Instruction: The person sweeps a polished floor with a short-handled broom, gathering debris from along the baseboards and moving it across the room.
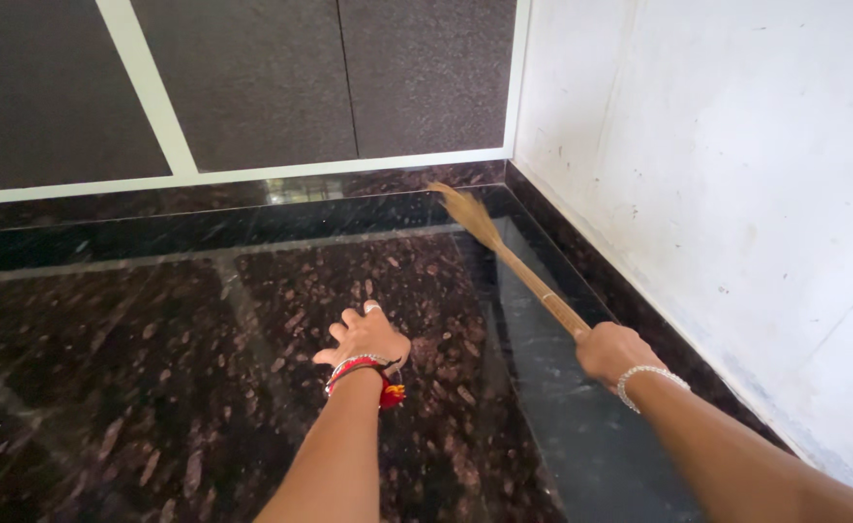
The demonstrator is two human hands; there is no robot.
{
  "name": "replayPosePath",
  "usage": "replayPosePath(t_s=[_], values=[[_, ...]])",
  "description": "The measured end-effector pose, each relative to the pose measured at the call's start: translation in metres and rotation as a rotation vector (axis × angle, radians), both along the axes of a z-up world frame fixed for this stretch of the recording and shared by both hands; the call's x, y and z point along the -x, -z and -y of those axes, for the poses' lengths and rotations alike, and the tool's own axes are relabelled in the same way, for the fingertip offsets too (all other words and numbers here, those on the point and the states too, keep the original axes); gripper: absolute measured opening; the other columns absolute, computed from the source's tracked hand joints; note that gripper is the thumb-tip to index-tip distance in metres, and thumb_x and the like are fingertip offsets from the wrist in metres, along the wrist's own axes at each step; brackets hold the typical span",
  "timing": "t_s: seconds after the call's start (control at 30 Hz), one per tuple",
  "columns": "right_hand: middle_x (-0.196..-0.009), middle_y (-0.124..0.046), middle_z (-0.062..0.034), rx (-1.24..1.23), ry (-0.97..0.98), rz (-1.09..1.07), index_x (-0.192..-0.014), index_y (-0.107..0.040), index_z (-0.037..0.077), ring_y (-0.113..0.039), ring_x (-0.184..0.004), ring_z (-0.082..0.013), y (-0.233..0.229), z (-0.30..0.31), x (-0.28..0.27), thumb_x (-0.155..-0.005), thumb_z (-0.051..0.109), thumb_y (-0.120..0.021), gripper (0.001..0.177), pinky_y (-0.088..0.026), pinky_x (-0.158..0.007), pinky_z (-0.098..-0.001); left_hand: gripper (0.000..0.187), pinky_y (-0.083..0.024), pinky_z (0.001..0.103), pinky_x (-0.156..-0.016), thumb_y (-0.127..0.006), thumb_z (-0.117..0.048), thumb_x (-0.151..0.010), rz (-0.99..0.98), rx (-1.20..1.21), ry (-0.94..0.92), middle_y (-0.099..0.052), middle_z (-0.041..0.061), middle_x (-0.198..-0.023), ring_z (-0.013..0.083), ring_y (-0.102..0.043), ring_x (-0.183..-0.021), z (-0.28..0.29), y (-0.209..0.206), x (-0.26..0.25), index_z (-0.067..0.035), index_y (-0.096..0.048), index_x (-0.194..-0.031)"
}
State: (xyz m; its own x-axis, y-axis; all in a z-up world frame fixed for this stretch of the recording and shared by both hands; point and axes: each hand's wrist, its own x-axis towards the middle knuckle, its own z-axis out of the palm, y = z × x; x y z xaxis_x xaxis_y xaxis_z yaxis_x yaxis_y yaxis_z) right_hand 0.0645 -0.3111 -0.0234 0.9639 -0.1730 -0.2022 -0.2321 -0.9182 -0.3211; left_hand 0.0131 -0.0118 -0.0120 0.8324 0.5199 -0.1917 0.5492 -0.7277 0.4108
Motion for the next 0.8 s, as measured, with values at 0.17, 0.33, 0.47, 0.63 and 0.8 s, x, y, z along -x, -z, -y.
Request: replayPosePath(t_s=[0.17, 0.33, 0.47, 0.63, 0.8], values=[[-0.087, -0.078, -0.0214, -0.08, 0.002, -0.069, -0.115, -0.072, -0.005, -0.078, -0.075, -0.0353, -0.012, -0.01, 0.016, -0.104, 0.05, -0.045, 0.063, -0.059, -0.074, -0.0483, 0.063, -0.04, 0.062, -0.111, -0.064, -0.027, -0.086, -0.021, -0.017, 0.087, -0.039, 0.013, -0.156, 0.0379, -0.036, -0.147, -0.006, 0.018, -0.001, -0.018, -0.049, -0.147], [-0.089, -0.079, -0.0205, -0.003, -0.069, -0.114, -0.115, -0.074, -0.004, -0.077, -0.077, -0.0331, -0.017, -0.022, 0.027, -0.103, 0.054, -0.048, 0.065, -0.057, -0.075, -0.0455, 0.063, -0.043, 0.058, -0.111, -0.064, -0.028, -0.086, -0.078, -0.059, 0.149, -0.041, 0.011, -0.155, 0.0356, -0.039, -0.146, -0.003, 0.025, -0.005, -0.021, -0.048, -0.147], [-0.093, -0.079, -0.0219, 0.006, -0.165, -0.109, -0.117, -0.071, -0.003, -0.079, -0.081, -0.0346, -0.019, -0.032, 0.027, -0.101, 0.054, -0.05, 0.063, -0.06, -0.079, -0.0472, 0.073, -0.043, 0.061, -0.109, -0.069, -0.022, -0.082, -0.083, -0.046, 0.167, -0.039, 0.011, -0.155, 0.0357, -0.038, -0.146, 0.003, 0.023, -0.011, -0.023, -0.043, -0.15], [-0.109, -0.074, -0.0246, 0.014, -0.326, -0.024, -0.118, -0.07, 0.0, -0.074, -0.099, -0.0421, -0.014, -0.064, 0.03, -0.096, 0.054, -0.056, 0.06, -0.058, -0.091, -0.05, 0.069, -0.034, 0.067, -0.112, -0.067, -0.036, -0.088, 0.009, -0.047, 0.177, -0.037, 0.01, -0.158, 0.0353, -0.035, -0.148, 0.008, 0.018, -0.007, -0.023, -0.042, -0.151], [-0.121, -0.07, -0.0238, 0.03, -0.455, 0.022, -0.118, -0.072, 0.007, -0.064, -0.118, -0.045, -0.016, -0.108, 0.035, -0.092, 0.054, -0.058, 0.055, -0.052, -0.102, -0.0511, 0.065, -0.035, 0.065, -0.112, -0.071, -0.031, -0.085, -0.004, -0.028, 0.194, -0.037, 0.009, -0.159, 0.0336, -0.035, -0.149, 0.001, 0.008, -0.003, -0.02, -0.051, -0.145]])
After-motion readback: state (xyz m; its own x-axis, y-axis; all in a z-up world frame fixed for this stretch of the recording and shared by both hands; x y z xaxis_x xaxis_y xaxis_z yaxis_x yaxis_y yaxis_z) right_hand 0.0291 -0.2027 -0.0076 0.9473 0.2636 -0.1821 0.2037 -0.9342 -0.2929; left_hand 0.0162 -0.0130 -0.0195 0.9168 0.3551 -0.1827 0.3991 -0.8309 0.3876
